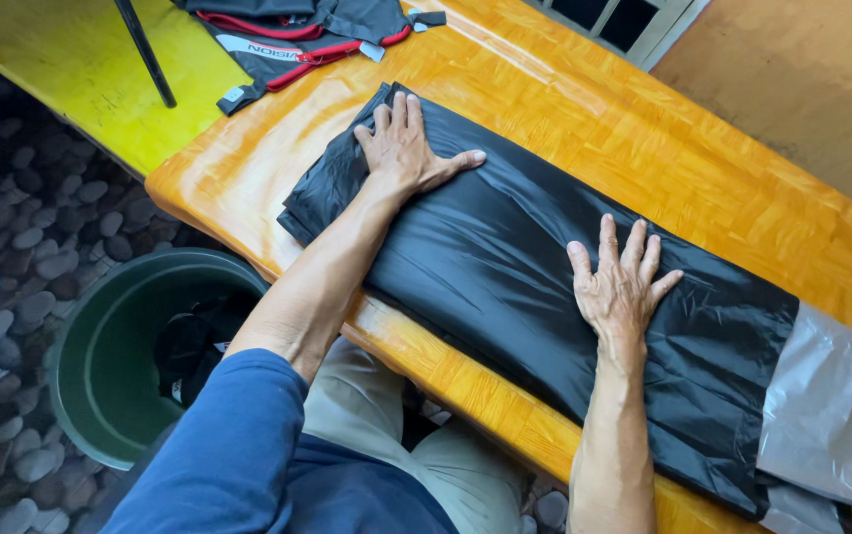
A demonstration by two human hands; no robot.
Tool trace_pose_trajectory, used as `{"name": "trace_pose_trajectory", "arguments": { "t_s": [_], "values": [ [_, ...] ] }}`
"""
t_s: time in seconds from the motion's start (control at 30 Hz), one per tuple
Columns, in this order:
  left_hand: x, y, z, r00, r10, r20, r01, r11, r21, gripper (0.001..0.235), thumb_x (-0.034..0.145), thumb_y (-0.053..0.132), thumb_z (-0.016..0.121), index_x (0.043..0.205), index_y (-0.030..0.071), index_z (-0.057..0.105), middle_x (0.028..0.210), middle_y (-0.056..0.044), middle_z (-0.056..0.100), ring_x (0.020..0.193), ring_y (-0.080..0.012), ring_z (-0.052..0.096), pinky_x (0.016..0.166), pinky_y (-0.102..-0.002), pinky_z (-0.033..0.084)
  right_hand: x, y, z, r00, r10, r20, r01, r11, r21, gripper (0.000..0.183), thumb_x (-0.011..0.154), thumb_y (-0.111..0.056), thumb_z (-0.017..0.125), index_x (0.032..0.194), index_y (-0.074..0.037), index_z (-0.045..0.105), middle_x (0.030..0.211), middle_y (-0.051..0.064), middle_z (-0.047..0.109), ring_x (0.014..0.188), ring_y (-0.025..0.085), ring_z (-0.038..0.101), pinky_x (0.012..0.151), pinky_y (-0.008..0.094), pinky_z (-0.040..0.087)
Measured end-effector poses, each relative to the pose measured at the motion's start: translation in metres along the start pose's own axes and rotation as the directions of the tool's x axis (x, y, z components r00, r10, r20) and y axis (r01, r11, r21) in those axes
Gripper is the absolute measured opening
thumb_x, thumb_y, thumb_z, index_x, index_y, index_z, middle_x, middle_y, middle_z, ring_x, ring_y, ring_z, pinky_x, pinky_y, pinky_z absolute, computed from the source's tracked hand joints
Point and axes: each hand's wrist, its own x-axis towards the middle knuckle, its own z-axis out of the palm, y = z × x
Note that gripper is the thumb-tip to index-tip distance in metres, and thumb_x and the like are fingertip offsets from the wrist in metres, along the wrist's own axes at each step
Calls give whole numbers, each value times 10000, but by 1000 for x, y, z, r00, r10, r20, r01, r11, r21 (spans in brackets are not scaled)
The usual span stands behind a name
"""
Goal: The person folds a large black tarp on a wooden table, repeatedly folding it in half and smoothing it out. They then roll the folded tarp tightly into a compact bundle and place it into a small black drawstring bag.
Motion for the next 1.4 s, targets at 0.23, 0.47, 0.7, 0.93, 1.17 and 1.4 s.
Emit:
{"name": "trace_pose_trajectory", "arguments": {
  "t_s": [0.23,0.47,0.7,0.93,1.17,1.4],
  "values": [
    [23,-30,32,952,95,-291,-62,991,119,1267,683,1065,361,1523,116,370,1605,-52,369,1287,-335,428,948,-524,358,5,8,14,950,-178,-255,171,984,-51,717,1029,-621,355,1586,-174,419,1610,295,329,1466,490,280,1036,833,161],
    [11,-26,16,975,83,-208,-94,995,-43,1192,774,952,354,1621,120,246,1701,-45,192,1526,-362,-38,1140,-748,-44,4,7,11,953,-188,-238,189,982,-22,715,1051,-591,353,1606,-140,391,1620,320,288,1467,529,245,1034,842,137],
    [17,-26,13,992,40,-116,-46,998,-51,1170,795,948,378,1615,127,227,1702,-42,176,1545,-365,68,1176,-666,101,0,-1,3,976,-139,-169,142,990,8,727,1036,-623,310,1606,-176,375,1638,302,254,1494,500,199,1075,807,76],
    [16,-22,10,995,27,-93,-27,1000,-4,1207,803,951,383,1640,124,117,1726,-42,86,1559,-367,16,1181,-687,66,6,4,16,953,-164,-255,163,986,-24,689,1027,-604,388,1582,-196,421,1620,298,301,1467,516,251,1044,836,129],
    [-16,47,56,653,582,-485,-536,807,246,776,997,757,550,1590,271,434,1681,-67,265,1544,-436,132,1132,-802,189,5,7,25,898,-221,-380,195,975,-105,642,1010,-582,466,1535,-214,501,1574,290,408,1429,511,350,1006,843,206],
    [-45,85,92,747,656,107,-662,717,218,977,861,913,247,1613,292,294,1699,9,279,1586,-320,107,1100,-879,-43,2,2,10,991,-58,-120,60,998,12,728,1038,-691,226,1635,-281,295,1716,172,188,1581,382,103,1171,773,45]
  ]
}}
